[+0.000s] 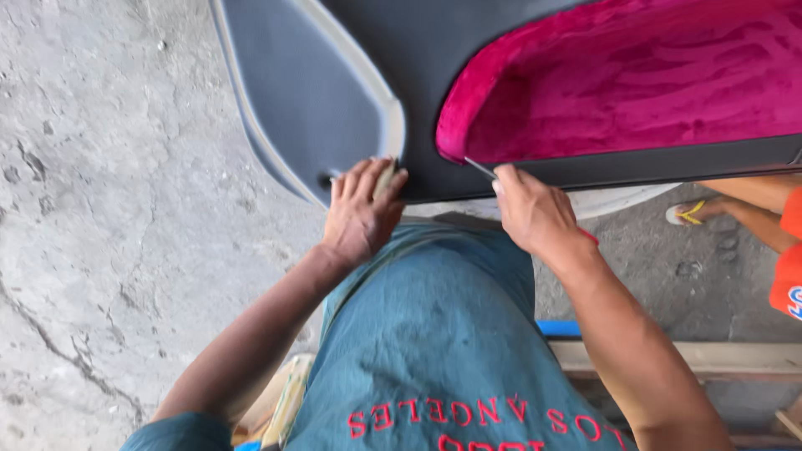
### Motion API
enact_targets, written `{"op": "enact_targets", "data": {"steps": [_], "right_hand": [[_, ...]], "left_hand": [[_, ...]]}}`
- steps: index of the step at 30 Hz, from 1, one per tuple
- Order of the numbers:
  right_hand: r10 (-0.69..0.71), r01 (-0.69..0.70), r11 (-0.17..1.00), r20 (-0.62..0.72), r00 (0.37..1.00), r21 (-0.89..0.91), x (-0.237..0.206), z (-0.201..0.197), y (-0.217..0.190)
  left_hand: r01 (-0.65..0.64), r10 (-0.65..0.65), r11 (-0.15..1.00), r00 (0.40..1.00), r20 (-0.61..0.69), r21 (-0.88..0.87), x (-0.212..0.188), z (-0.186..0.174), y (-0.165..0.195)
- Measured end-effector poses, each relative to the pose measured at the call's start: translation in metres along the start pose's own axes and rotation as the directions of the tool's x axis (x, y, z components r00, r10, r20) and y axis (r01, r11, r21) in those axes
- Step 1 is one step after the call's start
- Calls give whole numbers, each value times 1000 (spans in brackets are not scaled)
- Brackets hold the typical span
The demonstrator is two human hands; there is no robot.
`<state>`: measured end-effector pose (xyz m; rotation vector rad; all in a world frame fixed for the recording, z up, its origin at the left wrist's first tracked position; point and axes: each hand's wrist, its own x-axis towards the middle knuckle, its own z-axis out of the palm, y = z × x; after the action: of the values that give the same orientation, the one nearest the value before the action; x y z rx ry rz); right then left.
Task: The person holds a vehicle door panel on their lap and trims excess pink fabric along the recessed panel edge using a small blade, working around the contour. They then move the panel onto a round table and continue trimming the remaining fabric edge while steadying the panel by hand.
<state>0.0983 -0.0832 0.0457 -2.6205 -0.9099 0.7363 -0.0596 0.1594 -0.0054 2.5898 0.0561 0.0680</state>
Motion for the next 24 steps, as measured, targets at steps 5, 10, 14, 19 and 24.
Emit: {"op": "enact_targets", "data": {"steps": [5, 10, 14, 19, 24], "right_hand": [[-53, 60, 993, 77, 996, -98, 11, -4, -1], [-217, 237, 960, 141, 966, -150, 29, -11, 21], [-294, 313, 939, 139, 946, -141, 37, -12, 27], [-288, 334, 915, 213, 934, -227, 42, -12, 14], [-120, 284, 861, 374, 919, -422, 54, -15, -6]], "left_hand": [[326, -353, 932, 914, -200, -157, -23, 5, -36], [536, -763, 639, 537, -361, -552, -22, 9, -80], [251, -896, -48, 416, 153, -967, -10, 8, -87], [203, -911, -135, 359, 202, -970, -4, 9, -84], [92, -915, -121, 376, 147, -988, -2, 13, -81]]}}
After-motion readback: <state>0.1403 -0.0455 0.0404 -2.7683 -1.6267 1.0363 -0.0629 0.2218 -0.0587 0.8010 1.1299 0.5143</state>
